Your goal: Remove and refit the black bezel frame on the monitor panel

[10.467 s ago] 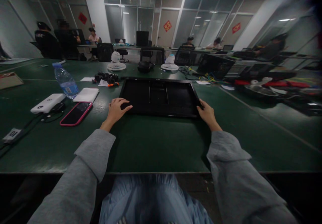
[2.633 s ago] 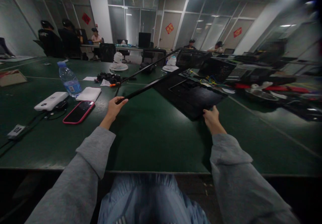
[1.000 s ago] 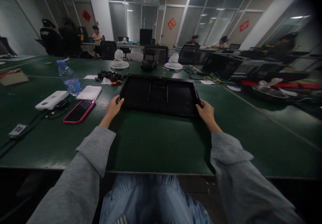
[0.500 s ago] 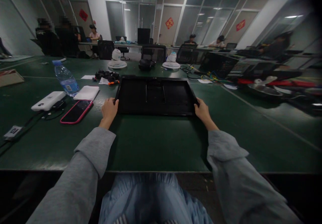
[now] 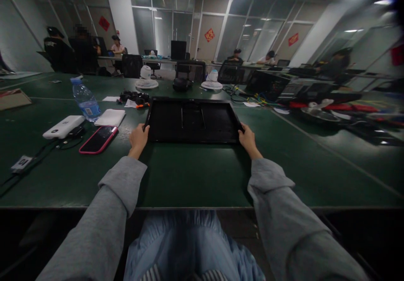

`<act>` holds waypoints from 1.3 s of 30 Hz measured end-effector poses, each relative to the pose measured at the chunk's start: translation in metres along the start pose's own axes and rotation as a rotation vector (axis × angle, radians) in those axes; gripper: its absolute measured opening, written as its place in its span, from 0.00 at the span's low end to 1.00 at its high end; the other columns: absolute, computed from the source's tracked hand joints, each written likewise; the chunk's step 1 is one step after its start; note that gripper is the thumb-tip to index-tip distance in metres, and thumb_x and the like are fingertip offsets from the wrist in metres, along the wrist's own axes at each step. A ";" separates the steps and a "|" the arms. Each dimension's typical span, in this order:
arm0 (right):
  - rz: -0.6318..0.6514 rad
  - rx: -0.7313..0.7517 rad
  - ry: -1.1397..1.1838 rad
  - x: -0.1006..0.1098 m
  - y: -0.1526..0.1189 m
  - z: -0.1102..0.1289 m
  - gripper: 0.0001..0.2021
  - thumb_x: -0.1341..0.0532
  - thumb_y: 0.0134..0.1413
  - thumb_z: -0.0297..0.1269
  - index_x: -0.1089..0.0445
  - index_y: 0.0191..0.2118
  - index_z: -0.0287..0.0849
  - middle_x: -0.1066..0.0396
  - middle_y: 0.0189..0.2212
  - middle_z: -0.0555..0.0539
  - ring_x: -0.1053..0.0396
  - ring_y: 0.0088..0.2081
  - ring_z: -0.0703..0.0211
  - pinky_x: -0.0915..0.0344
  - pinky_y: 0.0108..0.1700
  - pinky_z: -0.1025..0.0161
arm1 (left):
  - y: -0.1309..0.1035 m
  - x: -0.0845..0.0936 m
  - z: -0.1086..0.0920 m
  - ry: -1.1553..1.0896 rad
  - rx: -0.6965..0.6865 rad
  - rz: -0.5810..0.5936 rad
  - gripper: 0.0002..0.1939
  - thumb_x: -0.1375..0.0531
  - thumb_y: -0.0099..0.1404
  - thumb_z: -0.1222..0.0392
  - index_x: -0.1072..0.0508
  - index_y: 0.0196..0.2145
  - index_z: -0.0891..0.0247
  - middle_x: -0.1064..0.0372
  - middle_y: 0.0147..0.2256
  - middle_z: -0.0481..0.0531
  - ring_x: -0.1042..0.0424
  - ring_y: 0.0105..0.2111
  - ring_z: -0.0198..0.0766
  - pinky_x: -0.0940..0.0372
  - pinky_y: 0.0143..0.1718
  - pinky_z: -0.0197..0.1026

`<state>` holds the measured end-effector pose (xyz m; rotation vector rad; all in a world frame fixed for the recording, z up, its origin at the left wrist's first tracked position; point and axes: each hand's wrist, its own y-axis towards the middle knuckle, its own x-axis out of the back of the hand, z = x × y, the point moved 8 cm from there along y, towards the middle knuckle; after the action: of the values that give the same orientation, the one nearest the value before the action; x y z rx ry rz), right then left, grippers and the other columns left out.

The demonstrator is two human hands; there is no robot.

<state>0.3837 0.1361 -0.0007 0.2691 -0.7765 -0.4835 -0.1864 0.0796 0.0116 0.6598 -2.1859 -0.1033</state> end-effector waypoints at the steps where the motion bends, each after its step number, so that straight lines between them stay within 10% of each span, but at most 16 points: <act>1: 0.000 0.000 0.007 0.001 -0.001 0.001 0.29 0.43 0.58 0.33 0.31 0.66 0.38 0.26 0.61 0.34 0.30 0.65 0.41 0.37 0.69 0.42 | 0.001 0.001 0.002 -0.014 0.005 0.005 0.21 0.43 0.73 0.46 0.23 0.55 0.59 0.21 0.50 0.69 0.24 0.53 0.63 0.36 0.54 0.59; 15: 0.249 -0.209 0.341 -0.011 0.011 -0.026 0.48 0.33 0.55 0.47 0.52 0.77 0.42 0.22 0.53 0.35 0.21 0.48 0.45 0.23 0.52 0.45 | 0.009 0.023 0.017 0.050 0.175 -0.045 0.21 0.45 0.74 0.44 0.19 0.50 0.59 0.20 0.53 0.61 0.24 0.55 0.55 0.33 0.55 0.51; 21: 0.375 -0.275 0.450 -0.017 0.005 -0.014 0.44 0.30 0.51 0.40 0.41 0.74 0.45 0.19 0.48 0.39 0.19 0.43 0.43 0.21 0.49 0.43 | 0.011 0.023 0.014 0.044 0.138 -0.057 0.20 0.44 0.75 0.48 0.19 0.52 0.61 0.20 0.53 0.62 0.24 0.55 0.55 0.33 0.56 0.51; 39: -0.090 -0.191 0.506 0.017 0.018 -0.036 0.29 0.35 0.46 0.34 0.29 0.57 0.41 0.22 0.42 0.44 0.23 0.42 0.52 0.23 0.51 0.49 | 0.014 0.019 0.016 0.006 0.065 -0.046 0.20 0.40 0.73 0.49 0.18 0.53 0.62 0.19 0.49 0.61 0.22 0.52 0.52 0.32 0.54 0.49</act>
<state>0.4264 0.1451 -0.0076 0.2353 -0.2233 -0.5421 -0.2138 0.0795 0.0187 0.7460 -2.1762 -0.0539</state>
